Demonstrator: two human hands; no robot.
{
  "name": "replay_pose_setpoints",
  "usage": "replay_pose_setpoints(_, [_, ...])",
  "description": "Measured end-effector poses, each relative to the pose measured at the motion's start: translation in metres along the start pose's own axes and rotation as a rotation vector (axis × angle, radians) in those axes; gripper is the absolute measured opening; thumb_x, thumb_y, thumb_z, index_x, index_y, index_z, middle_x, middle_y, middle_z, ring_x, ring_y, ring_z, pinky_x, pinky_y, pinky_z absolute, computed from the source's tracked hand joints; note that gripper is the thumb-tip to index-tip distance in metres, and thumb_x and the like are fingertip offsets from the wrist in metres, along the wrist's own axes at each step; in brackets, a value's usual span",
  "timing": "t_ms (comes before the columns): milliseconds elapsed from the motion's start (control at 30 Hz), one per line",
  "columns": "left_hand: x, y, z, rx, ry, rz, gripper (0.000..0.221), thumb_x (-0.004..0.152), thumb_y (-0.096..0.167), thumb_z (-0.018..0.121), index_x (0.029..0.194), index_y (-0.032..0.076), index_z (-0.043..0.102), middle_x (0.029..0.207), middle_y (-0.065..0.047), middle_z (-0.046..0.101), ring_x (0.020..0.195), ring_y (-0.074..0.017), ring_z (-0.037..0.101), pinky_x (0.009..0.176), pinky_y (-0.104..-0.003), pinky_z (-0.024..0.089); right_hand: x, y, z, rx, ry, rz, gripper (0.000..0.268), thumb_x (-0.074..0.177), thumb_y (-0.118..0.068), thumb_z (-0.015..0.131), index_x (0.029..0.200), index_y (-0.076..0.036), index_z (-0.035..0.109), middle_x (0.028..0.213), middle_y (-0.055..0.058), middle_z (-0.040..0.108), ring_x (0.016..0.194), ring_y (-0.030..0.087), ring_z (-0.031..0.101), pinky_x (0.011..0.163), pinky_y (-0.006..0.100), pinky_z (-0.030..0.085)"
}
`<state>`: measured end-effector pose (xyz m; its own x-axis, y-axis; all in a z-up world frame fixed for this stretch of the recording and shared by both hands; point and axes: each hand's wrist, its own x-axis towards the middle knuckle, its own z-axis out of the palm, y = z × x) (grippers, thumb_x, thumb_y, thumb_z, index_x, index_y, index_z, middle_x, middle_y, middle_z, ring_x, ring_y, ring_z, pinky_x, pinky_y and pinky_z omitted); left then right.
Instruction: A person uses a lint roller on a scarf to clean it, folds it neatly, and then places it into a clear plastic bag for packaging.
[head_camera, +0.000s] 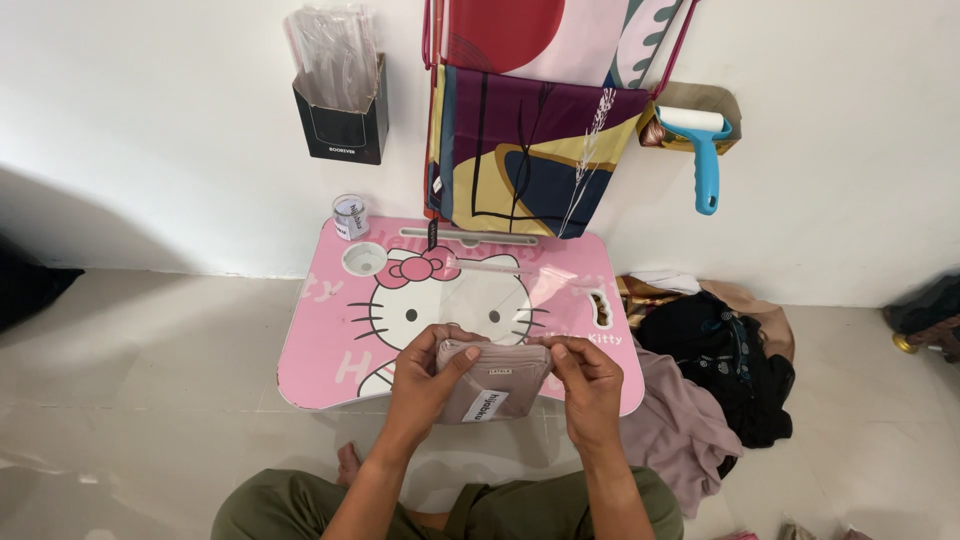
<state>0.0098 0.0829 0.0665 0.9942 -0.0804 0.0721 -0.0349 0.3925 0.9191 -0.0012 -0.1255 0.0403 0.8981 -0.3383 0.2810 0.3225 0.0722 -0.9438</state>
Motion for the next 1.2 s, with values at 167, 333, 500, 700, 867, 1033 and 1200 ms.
replay_pose_setpoints(167, [0.003,-0.013,0.000,-0.025,0.038,0.029,0.019,0.082,0.010,0.085,0.094,0.008,0.070,0.098,-0.002,0.072,0.090,-0.0141,0.065,0.081,-0.029,0.057,-0.002,-0.010,0.007,0.076,-0.049,-0.017,0.006,0.088,-0.002,0.076,0.090,-0.002,0.070,0.097,0.016,0.079,0.100,0.029,0.078,0.089,0.040,0.064])
replay_pose_setpoints(333, [0.001,-0.011,0.000,0.114,0.041,0.057,0.020,0.092,0.024,0.073,0.102,0.008,0.080,0.104,-0.003,0.080,0.127,-0.0144,0.060,0.111,-0.032,0.045,0.001,0.012,-0.003,0.158,0.091,0.058,0.011,0.085,0.000,0.080,0.092,0.001,0.071,0.090,0.013,0.077,0.086,0.017,0.072,0.079,0.028,0.061])
replay_pose_setpoints(500, [0.000,0.007,0.009,0.068,0.114,-0.016,0.029,0.091,0.027,0.071,0.095,0.001,0.084,0.097,-0.012,0.085,0.102,-0.0158,0.076,0.113,-0.033,0.051,0.000,0.012,-0.006,0.134,0.079,0.075,0.013,0.087,-0.005,0.080,0.098,0.002,0.077,0.088,0.010,0.078,0.081,0.015,0.069,0.076,0.024,0.057])
replay_pose_setpoints(700, [0.003,-0.001,0.003,0.138,0.150,0.021,0.026,0.094,0.025,0.070,0.098,0.004,0.085,0.096,-0.005,0.079,0.127,-0.0196,0.068,0.109,-0.032,0.049,0.000,0.014,-0.008,0.140,0.114,0.062,0.013,0.089,-0.008,0.078,0.083,-0.001,0.069,0.077,0.014,0.075,0.076,0.026,0.076,0.081,0.040,0.066])
replay_pose_setpoints(867, [0.004,-0.006,0.000,0.260,0.154,0.088,0.020,0.092,0.023,0.073,0.097,0.007,0.083,0.092,-0.006,0.085,0.127,-0.0182,0.071,0.109,-0.031,0.055,0.001,0.018,-0.011,0.109,0.155,0.054,0.011,0.086,-0.005,0.080,0.093,0.002,0.075,0.079,0.013,0.075,0.072,0.024,0.075,0.075,0.035,0.064])
replay_pose_setpoints(1033, [0.014,-0.016,-0.005,0.282,0.176,0.268,0.009,0.090,0.013,0.079,0.091,0.007,0.084,0.092,-0.010,0.081,0.102,-0.0189,0.075,0.094,-0.032,0.059,0.004,0.021,-0.013,0.059,0.124,-0.004,0.012,0.088,-0.003,0.080,0.096,0.004,0.074,0.073,0.013,0.071,0.071,0.018,0.069,0.075,0.031,0.060])
replay_pose_setpoints(1200, [0.036,-0.017,-0.010,0.298,0.217,0.330,0.008,0.084,0.009,0.088,0.088,0.004,0.084,0.081,-0.015,0.080,0.081,-0.0188,0.075,0.078,-0.035,0.061,0.026,0.021,-0.003,-0.009,0.125,-0.053,0.009,0.090,0.000,0.079,0.093,0.002,0.071,0.070,0.009,0.067,0.072,0.013,0.066,0.076,0.030,0.057])
